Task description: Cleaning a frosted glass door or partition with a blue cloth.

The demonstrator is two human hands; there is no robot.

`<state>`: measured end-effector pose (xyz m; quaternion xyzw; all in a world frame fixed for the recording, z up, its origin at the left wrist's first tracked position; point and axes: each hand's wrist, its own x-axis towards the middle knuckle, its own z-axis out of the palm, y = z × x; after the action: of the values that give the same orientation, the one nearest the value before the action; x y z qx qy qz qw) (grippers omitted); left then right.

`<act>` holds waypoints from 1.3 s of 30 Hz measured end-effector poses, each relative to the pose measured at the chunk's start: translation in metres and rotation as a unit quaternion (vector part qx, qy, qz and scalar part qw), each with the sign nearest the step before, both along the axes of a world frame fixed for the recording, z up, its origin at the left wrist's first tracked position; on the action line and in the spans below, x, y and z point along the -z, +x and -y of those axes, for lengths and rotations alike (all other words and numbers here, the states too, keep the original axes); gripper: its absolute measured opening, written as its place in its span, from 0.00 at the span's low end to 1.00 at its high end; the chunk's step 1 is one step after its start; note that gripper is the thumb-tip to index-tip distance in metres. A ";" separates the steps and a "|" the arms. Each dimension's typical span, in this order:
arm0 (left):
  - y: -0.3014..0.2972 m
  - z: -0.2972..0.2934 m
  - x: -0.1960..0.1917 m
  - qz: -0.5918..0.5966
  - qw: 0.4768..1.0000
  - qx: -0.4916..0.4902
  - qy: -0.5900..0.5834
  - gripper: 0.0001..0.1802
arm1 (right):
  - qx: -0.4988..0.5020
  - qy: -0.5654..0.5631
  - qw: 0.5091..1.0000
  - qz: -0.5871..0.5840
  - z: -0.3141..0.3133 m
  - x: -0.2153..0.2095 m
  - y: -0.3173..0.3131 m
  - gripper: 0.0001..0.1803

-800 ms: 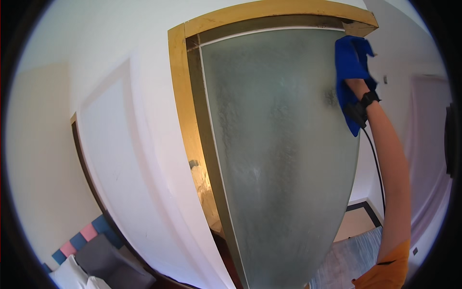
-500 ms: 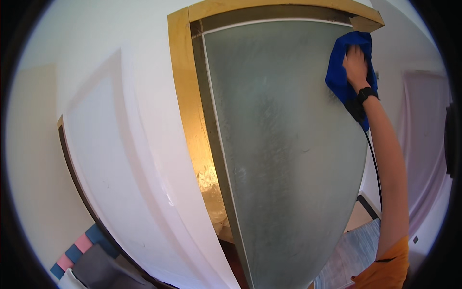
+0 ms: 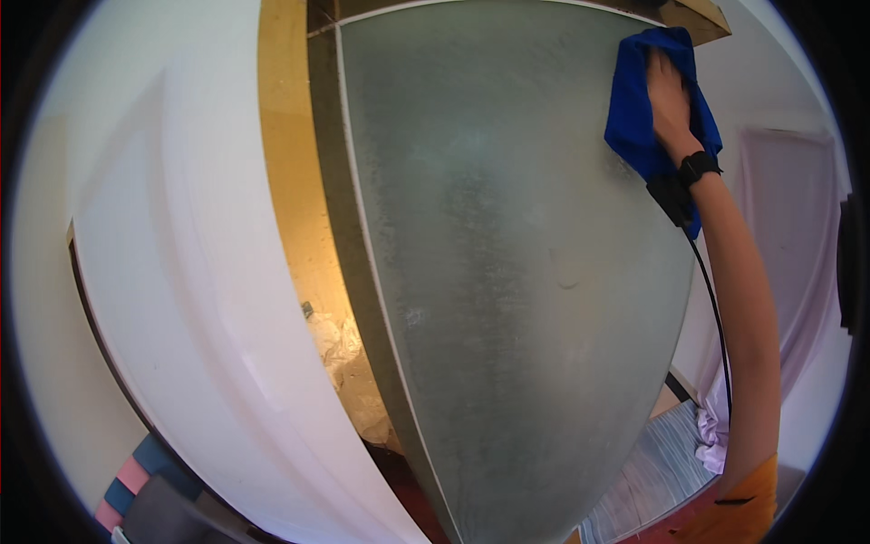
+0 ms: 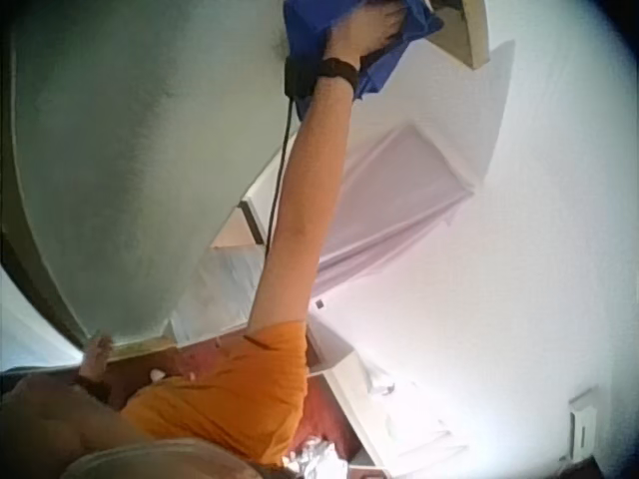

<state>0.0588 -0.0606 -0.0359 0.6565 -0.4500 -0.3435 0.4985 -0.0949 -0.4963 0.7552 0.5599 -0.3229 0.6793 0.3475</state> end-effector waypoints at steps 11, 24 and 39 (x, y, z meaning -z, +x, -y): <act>-0.010 0.116 -0.150 0.078 0.986 0.101 -0.106 0.19 | -0.033 -0.048 0.998 -0.031 -0.020 0.008 0.007 0.34; -0.056 0.144 -0.190 0.048 0.983 0.148 -0.098 0.15 | -0.113 -0.066 0.989 -0.065 -0.019 0.008 0.013 0.38; -0.119 0.165 -0.113 -0.088 0.976 0.178 -0.096 0.17 | -0.234 -0.123 0.962 -0.074 -0.054 0.046 0.052 0.37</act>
<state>-0.0604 -0.2252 0.0773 0.4827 -0.5448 -0.4381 0.5275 -0.0426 -0.4428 0.7091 0.6214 -0.0701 0.7329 0.2678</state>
